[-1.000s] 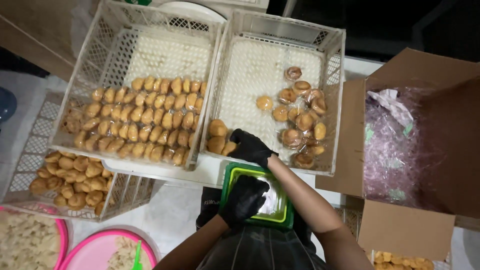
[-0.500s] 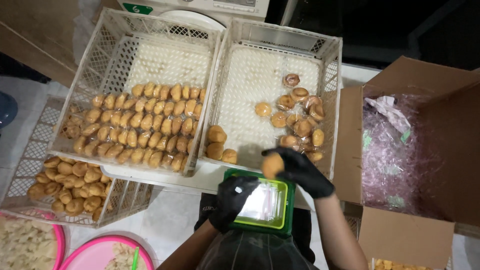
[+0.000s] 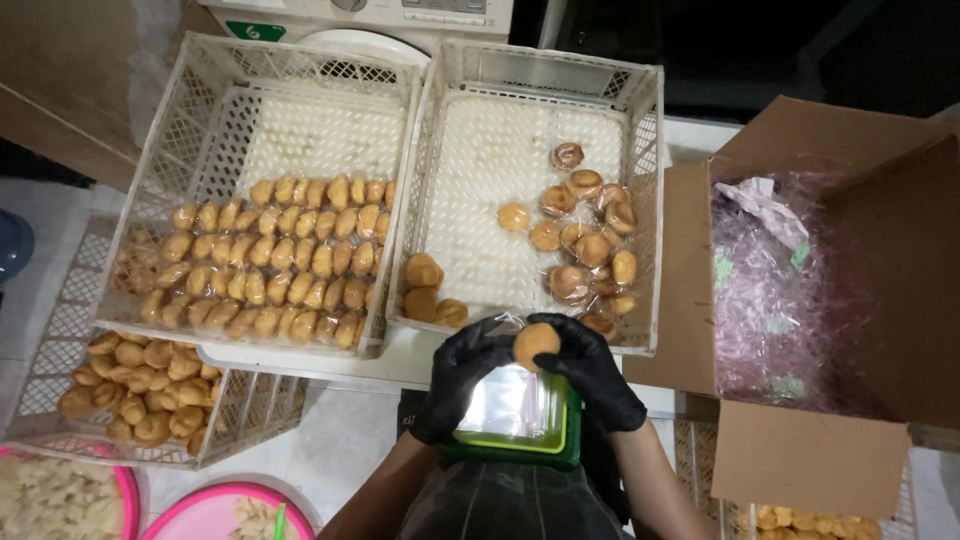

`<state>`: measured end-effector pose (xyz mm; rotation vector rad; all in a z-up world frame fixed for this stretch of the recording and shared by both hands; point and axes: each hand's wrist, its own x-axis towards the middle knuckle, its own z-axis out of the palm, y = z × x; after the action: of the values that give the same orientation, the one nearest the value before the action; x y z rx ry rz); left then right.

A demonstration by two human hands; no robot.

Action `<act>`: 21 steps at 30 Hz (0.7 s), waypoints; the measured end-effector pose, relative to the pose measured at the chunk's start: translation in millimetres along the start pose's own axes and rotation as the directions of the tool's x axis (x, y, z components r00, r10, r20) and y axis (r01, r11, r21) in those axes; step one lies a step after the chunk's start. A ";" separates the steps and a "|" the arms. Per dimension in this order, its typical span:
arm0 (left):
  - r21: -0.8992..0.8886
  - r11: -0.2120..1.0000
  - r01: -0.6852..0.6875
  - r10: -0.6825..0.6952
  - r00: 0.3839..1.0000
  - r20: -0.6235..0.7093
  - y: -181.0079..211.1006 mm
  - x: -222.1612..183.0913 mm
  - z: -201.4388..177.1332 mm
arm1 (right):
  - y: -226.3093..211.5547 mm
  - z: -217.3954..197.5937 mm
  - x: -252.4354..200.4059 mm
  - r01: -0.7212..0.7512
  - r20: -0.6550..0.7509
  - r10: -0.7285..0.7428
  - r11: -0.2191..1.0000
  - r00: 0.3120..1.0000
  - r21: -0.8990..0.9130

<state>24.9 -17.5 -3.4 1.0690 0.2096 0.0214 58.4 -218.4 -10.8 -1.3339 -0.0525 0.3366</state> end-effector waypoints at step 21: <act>0.700 0.071 -0.710 0.716 0.525 0.460 2.7 5.9 7.0 | -23.6 12.2 10.8 -0.014 -0.291 -0.008 0.997 0.957 -0.075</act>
<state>32.3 -21.6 1.4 2.1163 -0.4274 0.9661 70.9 -208.6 13.1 -1.4473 0.1859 0.1379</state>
